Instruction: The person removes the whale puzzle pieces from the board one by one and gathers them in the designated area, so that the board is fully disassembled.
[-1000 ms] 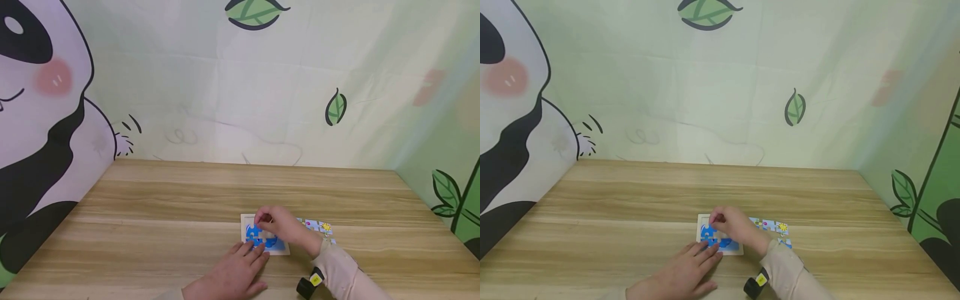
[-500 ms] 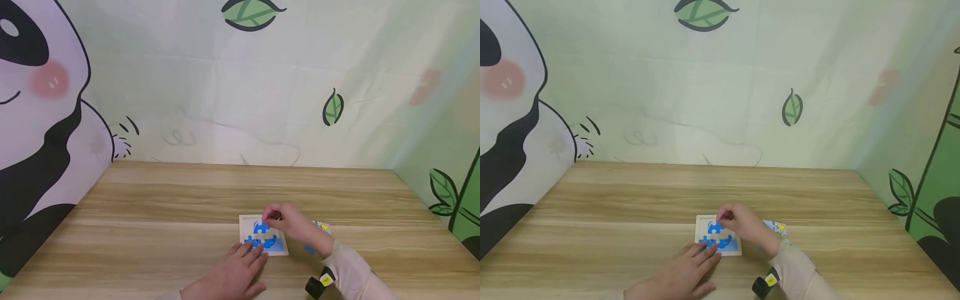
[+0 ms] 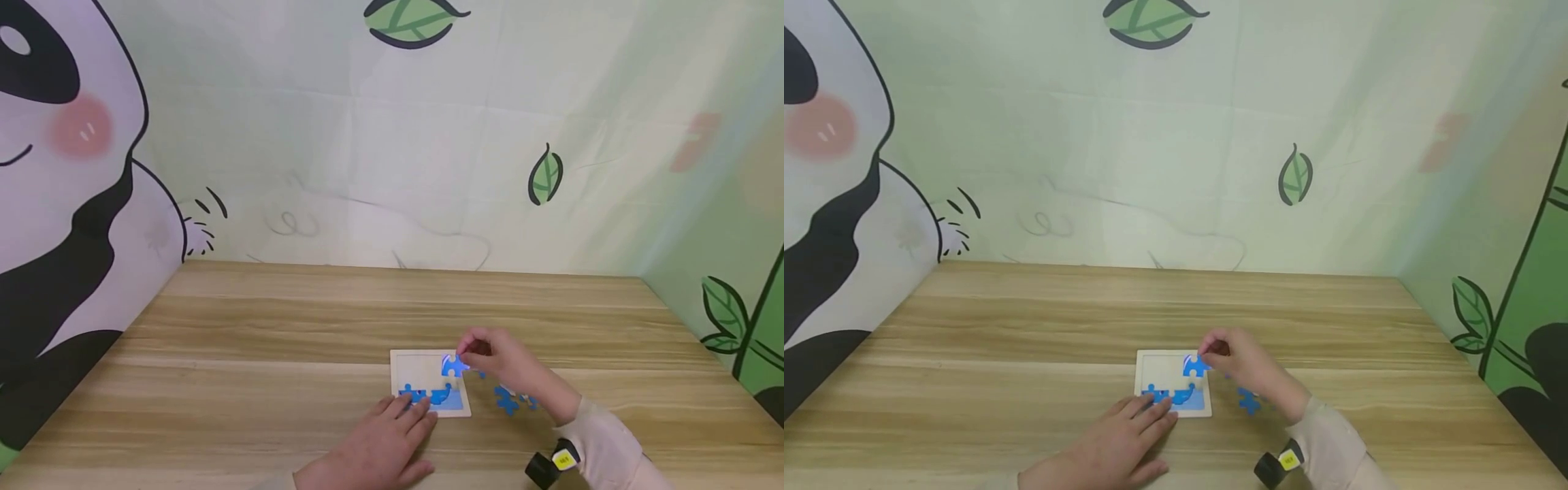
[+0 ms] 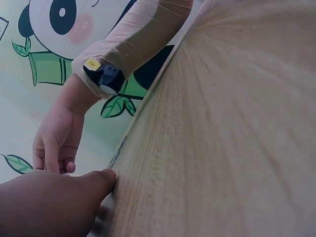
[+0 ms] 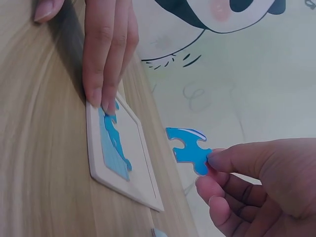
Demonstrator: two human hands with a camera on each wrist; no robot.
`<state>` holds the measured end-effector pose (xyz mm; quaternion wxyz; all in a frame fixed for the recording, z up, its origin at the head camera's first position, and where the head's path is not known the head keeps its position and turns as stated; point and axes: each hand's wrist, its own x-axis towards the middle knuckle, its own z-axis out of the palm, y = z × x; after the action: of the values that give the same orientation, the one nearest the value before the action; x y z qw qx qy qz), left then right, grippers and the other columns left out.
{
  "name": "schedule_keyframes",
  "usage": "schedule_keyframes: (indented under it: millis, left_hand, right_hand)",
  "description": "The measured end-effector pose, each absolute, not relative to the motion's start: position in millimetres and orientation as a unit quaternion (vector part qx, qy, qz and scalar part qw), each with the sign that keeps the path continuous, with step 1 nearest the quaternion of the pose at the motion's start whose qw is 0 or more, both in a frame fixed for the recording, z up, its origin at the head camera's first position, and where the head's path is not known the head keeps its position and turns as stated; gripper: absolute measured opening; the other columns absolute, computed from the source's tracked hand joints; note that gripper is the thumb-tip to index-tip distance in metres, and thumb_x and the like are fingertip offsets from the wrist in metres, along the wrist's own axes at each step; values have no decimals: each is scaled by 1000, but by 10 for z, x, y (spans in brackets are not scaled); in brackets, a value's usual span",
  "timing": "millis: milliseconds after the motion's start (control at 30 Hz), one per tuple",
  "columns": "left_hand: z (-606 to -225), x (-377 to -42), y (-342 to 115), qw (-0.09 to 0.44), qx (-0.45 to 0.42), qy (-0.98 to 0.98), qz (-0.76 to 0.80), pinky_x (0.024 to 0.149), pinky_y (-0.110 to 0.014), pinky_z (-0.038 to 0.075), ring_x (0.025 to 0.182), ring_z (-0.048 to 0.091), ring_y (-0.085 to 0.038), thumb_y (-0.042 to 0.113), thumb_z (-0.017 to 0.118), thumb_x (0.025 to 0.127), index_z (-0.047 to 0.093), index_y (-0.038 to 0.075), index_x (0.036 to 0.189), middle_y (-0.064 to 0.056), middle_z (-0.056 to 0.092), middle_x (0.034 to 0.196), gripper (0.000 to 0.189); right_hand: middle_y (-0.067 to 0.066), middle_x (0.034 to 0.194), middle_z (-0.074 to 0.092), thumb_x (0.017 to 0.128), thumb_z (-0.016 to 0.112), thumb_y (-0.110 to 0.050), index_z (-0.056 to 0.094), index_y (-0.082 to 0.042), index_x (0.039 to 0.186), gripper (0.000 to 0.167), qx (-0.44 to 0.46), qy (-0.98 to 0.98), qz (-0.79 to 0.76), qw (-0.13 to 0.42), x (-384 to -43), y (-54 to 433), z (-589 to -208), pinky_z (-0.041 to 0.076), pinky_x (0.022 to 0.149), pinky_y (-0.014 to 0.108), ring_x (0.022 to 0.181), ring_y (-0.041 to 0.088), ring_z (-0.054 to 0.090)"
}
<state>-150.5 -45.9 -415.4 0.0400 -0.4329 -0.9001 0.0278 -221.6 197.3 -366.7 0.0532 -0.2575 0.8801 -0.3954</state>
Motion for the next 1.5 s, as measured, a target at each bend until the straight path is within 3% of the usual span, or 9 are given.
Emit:
schedule_keyframes:
  millis: [467, 667, 1033, 1500]
  left_hand:
    - [-4138, -1489, -460, 55, -435, -898, 33, 106, -40, 44, 134, 47, -24, 57, 34, 99, 48, 15, 140, -3, 49, 147, 61]
    - [-4132, -1479, -470, 69, -436, -897, 34, 106, -40, 45, 133, 48, -24, 57, 36, 98, 50, 15, 139, -4, 50, 145, 60]
    - [-4132, -1492, -466, 50, -434, -899, 27, 107, -40, 43, 134, 47, -24, 57, 35, 98, 49, 15, 140, -3, 48, 146, 60]
    - [-4163, -1492, -481, 93, -438, -893, 36, 104, -38, 46, 129, 51, -24, 57, 38, 98, 52, 15, 137, -3, 53, 143, 58]
  right_hand:
    - [6, 83, 63, 91, 62, -4, 65, -2, 93, 4, -265, 884, -381, 55, -2151, 2204, -3638, 47, 61, 17, 70, 6, 51]
    - [5, 81, 63, 90, 62, -5, 65, -3, 92, 4, -276, 883, -374, 70, -2153, 2256, -3664, 46, 59, 17, 67, 4, 50]
    - [4, 79, 62, 90, 60, -1, 64, 0, 91, 4, -280, 877, -372, 118, -2150, 2325, -3734, 49, 60, 18, 66, 3, 52]
    - [1, 78, 63, 89, 62, -6, 64, -3, 89, 3, -268, 896, -335, 116, -2172, 2290, -3792, 47, 60, 17, 66, 1, 51]
